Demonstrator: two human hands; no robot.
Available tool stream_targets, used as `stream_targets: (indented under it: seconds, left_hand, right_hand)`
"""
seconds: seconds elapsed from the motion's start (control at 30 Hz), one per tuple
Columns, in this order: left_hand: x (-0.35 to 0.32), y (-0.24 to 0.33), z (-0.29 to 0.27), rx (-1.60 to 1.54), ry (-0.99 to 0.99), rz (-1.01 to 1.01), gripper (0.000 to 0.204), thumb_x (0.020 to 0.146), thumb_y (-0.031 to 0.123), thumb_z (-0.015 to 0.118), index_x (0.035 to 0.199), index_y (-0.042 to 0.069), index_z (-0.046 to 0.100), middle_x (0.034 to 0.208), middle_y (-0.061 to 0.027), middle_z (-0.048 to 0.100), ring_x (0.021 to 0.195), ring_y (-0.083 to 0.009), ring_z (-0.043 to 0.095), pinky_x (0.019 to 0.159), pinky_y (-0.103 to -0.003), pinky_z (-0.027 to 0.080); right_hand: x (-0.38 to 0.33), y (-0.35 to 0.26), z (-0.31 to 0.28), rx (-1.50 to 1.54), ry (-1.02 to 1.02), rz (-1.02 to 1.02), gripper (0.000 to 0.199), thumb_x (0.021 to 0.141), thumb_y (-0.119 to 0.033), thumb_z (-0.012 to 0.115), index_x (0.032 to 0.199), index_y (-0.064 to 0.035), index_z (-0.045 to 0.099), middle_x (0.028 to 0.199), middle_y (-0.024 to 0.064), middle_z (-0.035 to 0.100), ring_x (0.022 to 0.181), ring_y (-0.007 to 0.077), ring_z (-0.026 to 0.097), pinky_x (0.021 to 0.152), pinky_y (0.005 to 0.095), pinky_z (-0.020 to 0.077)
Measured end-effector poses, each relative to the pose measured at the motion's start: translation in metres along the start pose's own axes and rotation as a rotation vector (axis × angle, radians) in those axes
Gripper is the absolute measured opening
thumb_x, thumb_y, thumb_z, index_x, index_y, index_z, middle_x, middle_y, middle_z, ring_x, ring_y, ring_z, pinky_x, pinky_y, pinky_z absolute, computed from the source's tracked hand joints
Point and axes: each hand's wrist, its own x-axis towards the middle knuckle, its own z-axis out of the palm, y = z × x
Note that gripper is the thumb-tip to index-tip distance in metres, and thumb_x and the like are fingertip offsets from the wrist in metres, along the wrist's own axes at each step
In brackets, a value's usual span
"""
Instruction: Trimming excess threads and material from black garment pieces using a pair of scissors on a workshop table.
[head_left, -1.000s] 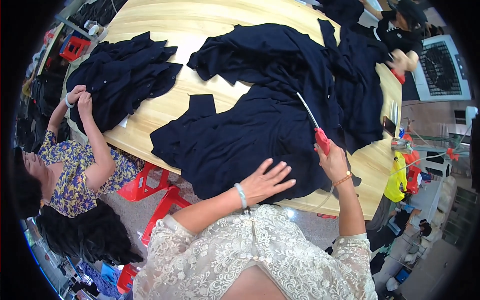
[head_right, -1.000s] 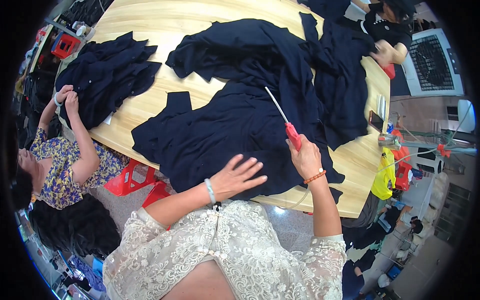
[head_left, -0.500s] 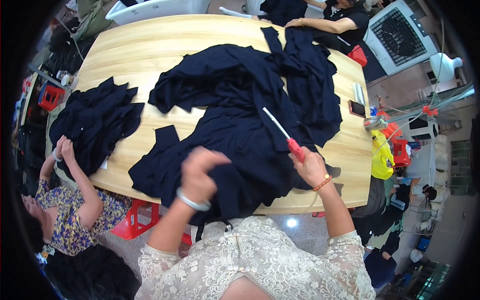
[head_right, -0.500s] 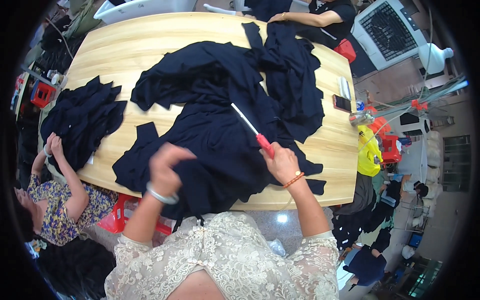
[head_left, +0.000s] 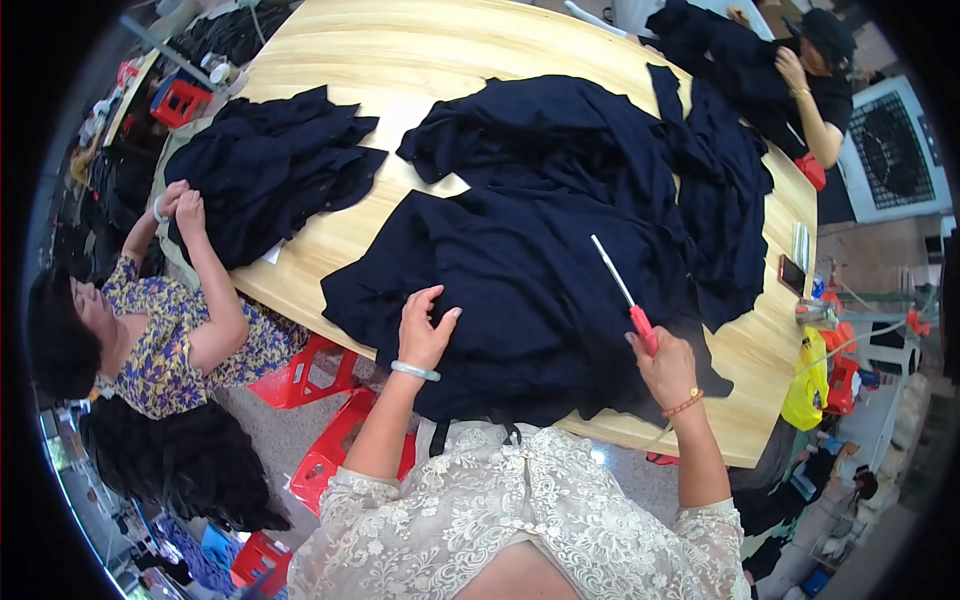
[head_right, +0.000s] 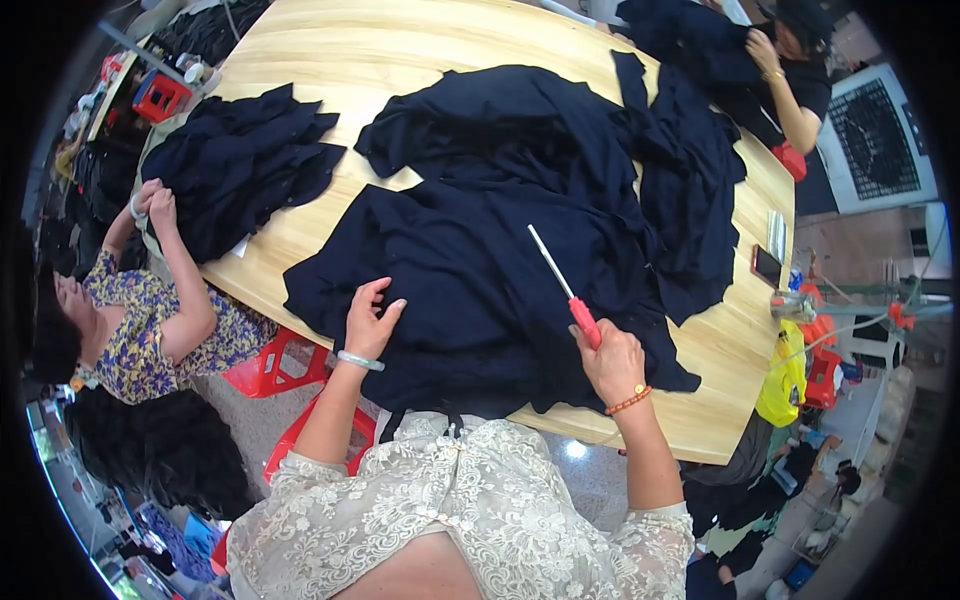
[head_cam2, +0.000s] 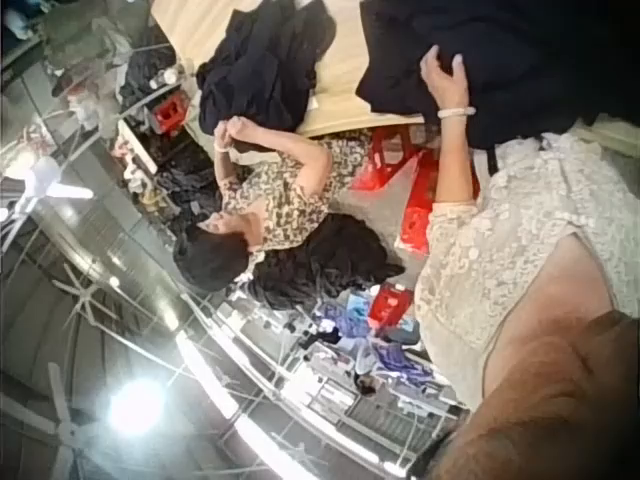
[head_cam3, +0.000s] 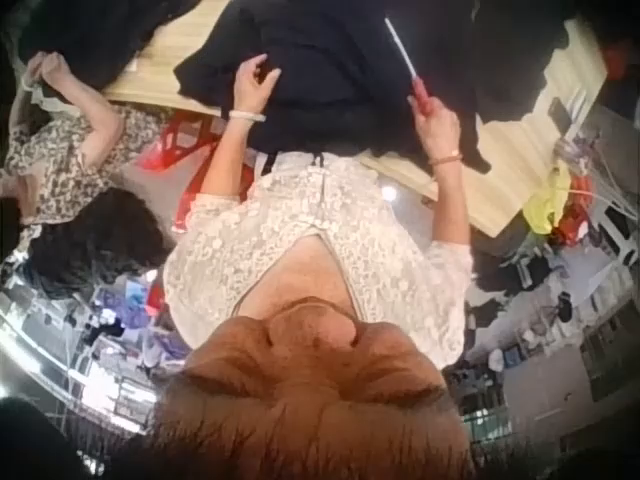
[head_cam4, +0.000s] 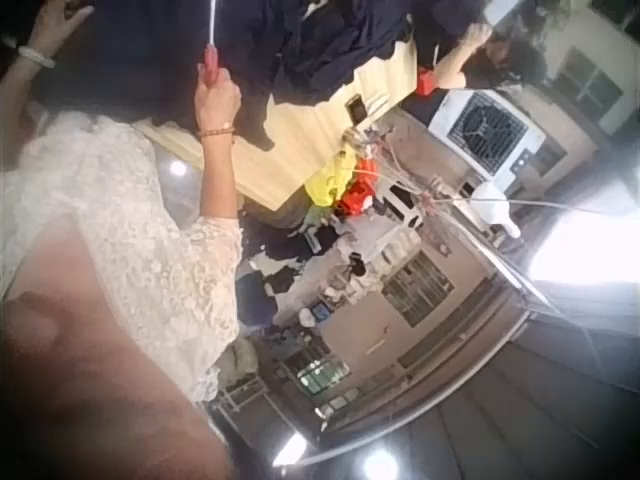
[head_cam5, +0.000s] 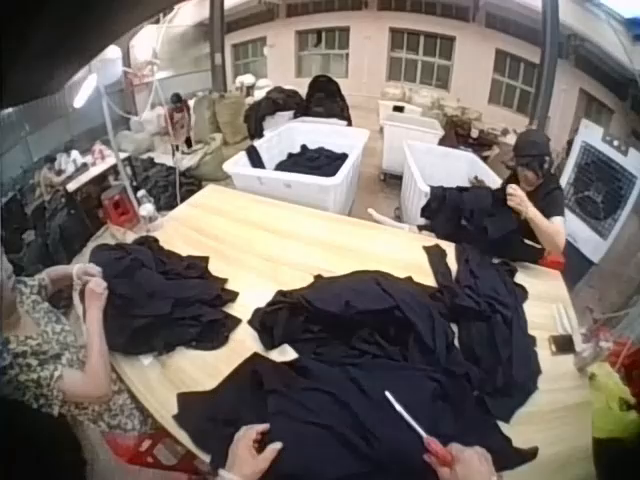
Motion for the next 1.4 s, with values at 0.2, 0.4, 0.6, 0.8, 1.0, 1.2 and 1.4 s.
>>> stream_targets:
  seconds: [0.2, 0.4, 0.6, 0.8, 1.0, 1.2, 1.4]
  left_hand:
    - [0.017, -0.008, 0.0, 0.067, -0.048, -0.177, 0.045, 0.071, 0.017, 0.078, 0.109, 0.003, 0.059, 0.085, -0.0036, 0.061, 0.08, -0.0186, 0.056, 0.074, -0.032, 0.047]
    - [-0.002, 0.039, -0.029, -0.944, -0.518, -0.46, 0.026, 0.076, -0.001, 0.073, 0.098, 0.003, 0.06, 0.083, 0.0004, 0.064, 0.069, -0.0037, 0.056, 0.065, -0.018, 0.046]
    - [-0.025, 0.001, -0.015, -0.899, -0.463, -0.803, 0.012, 0.084, 0.01, 0.069, 0.08, 0.011, 0.058, 0.067, 0.0064, 0.054, 0.054, -0.0025, 0.05, 0.047, -0.017, 0.036]
    - [-0.023, 0.013, -0.024, -1.066, -0.42, -0.91, 0.011, 0.088, 0.012, 0.065, 0.082, 0.008, 0.057, 0.067, 0.0023, 0.057, 0.052, -0.0078, 0.055, 0.044, -0.018, 0.038]
    - [-0.027, 0.009, -0.022, -1.114, -0.445, -0.918, 0.008, 0.088, 0.012, 0.064, 0.091, 0.007, 0.058, 0.082, -0.006, 0.066, 0.076, -0.0204, 0.069, 0.065, -0.027, 0.056]
    - [-0.036, 0.007, -0.008, -1.114, -0.444, -0.824, 0.01, 0.086, 0.01, 0.067, 0.088, 0.007, 0.058, 0.083, -0.006, 0.066, 0.081, -0.0223, 0.069, 0.069, -0.029, 0.057]
    - [-0.045, 0.003, 0.004, -0.975, -0.303, -0.783, 0.008, 0.085, 0.006, 0.066, 0.086, 0.007, 0.059, 0.079, -0.0049, 0.064, 0.077, -0.0209, 0.068, 0.072, -0.033, 0.058]
  right_hand:
    - [-0.002, -0.01, 0.059, -0.006, 0.12, -0.264, 0.051, 0.068, -0.029, 0.08, 0.104, -0.0016, 0.055, 0.096, 0.0209, 0.061, 0.084, 0.0386, 0.062, 0.069, 0.0434, 0.0509]
    - [0.023, 0.024, 0.034, -0.061, 0.218, -0.138, 0.029, 0.074, -0.006, 0.065, 0.098, -0.0021, 0.049, 0.094, 0.0221, 0.057, 0.079, 0.0424, 0.06, 0.07, 0.0472, 0.0505]
    - [0.031, 0.039, -0.011, -0.275, 0.038, -0.042, 0.033, 0.082, -0.029, 0.068, 0.083, 0.0012, 0.056, 0.086, 0.0212, 0.056, 0.076, 0.0407, 0.06, 0.065, 0.0473, 0.0488]
    - [-0.022, -0.013, -0.001, -0.106, -0.099, -0.13, 0.025, 0.083, -0.015, 0.065, 0.095, -0.0021, 0.048, 0.097, 0.0207, 0.051, 0.078, 0.0433, 0.058, 0.065, 0.048, 0.0475]
    - [-0.035, -0.037, 0.002, 0.111, -0.357, -0.229, 0.031, 0.08, -0.01, 0.065, 0.106, -0.0081, 0.049, 0.085, 0.0138, 0.065, 0.08, 0.034, 0.064, 0.068, 0.0426, 0.0501]
    - [-0.04, -0.038, 0.022, 0.113, -0.373, -0.58, 0.025, 0.076, -0.005, 0.062, 0.099, -0.0071, 0.056, 0.085, 0.0128, 0.063, 0.082, 0.0315, 0.062, 0.07, 0.0404, 0.0495]
    - [-0.053, -0.046, 0.023, -0.095, -0.599, -0.477, 0.02, 0.079, -0.013, 0.062, 0.095, -0.0045, 0.052, 0.073, 0.018, 0.064, 0.071, 0.0334, 0.065, 0.064, 0.0431, 0.0503]
